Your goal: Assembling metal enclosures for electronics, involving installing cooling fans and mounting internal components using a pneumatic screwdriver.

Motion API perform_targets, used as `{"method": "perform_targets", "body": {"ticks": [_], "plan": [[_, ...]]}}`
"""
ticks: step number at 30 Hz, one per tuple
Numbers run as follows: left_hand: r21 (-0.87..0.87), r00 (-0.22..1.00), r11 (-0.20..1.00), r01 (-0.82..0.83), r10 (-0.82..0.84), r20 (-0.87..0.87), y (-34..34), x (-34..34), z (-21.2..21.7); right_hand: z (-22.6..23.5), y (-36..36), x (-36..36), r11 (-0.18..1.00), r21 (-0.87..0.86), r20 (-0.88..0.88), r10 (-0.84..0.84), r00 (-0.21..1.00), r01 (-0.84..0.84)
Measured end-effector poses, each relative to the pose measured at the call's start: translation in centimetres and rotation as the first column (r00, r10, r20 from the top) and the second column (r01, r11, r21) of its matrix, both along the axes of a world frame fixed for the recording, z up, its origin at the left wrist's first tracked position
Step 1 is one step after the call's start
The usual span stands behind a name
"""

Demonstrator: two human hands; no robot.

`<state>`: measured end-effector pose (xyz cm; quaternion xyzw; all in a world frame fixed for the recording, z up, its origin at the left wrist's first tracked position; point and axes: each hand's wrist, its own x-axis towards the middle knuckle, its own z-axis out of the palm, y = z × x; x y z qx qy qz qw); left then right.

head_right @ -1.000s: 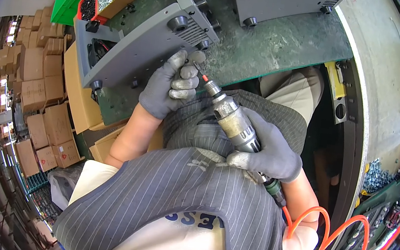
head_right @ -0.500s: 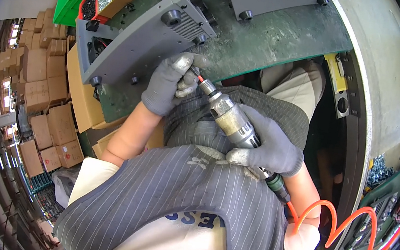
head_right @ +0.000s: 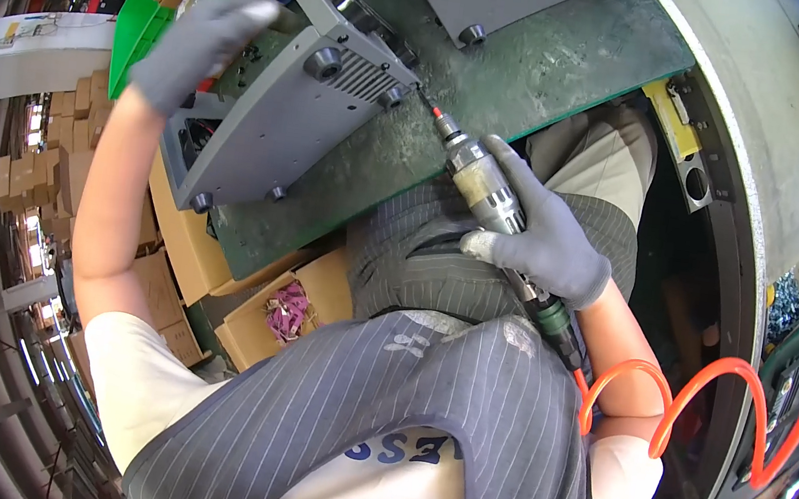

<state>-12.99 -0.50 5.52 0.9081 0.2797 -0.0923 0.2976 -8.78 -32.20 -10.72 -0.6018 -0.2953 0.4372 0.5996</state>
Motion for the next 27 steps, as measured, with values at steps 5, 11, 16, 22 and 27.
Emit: {"method": "perform_targets", "body": {"ticks": [5,11,16,22,27], "plan": [[-0.257,0.917,0.964,0.063,-0.158,-0.367,3.5,2.4,-9.5,1.2,0.6,-0.3,0.996,-0.074,-0.115,0.030,0.993,-0.038],[-0.451,0.786,0.671,0.588,-0.606,0.122,3.1,2.4,-13.4,0.8,1.5,-0.4,1.000,-0.022,-0.127,0.012,0.992,-0.015],[-0.644,0.899,0.673,0.364,-0.435,0.052,1.5,2.2,-12.0,0.4,2.1,-0.5,1.000,-0.001,-0.117,-0.019,0.993,0.019],[-0.841,0.966,0.530,0.111,-0.257,-0.035,2.3,2.3,-12.6,1.5,2.1,0.1,0.990,-0.132,0.010,0.050,0.999,-0.049],[-0.567,0.867,0.716,0.407,-0.498,-0.006,3.0,2.6,-12.4,1.5,2.2,-0.1,0.994,-0.101,-0.017,0.038,0.999,-0.039]]}}
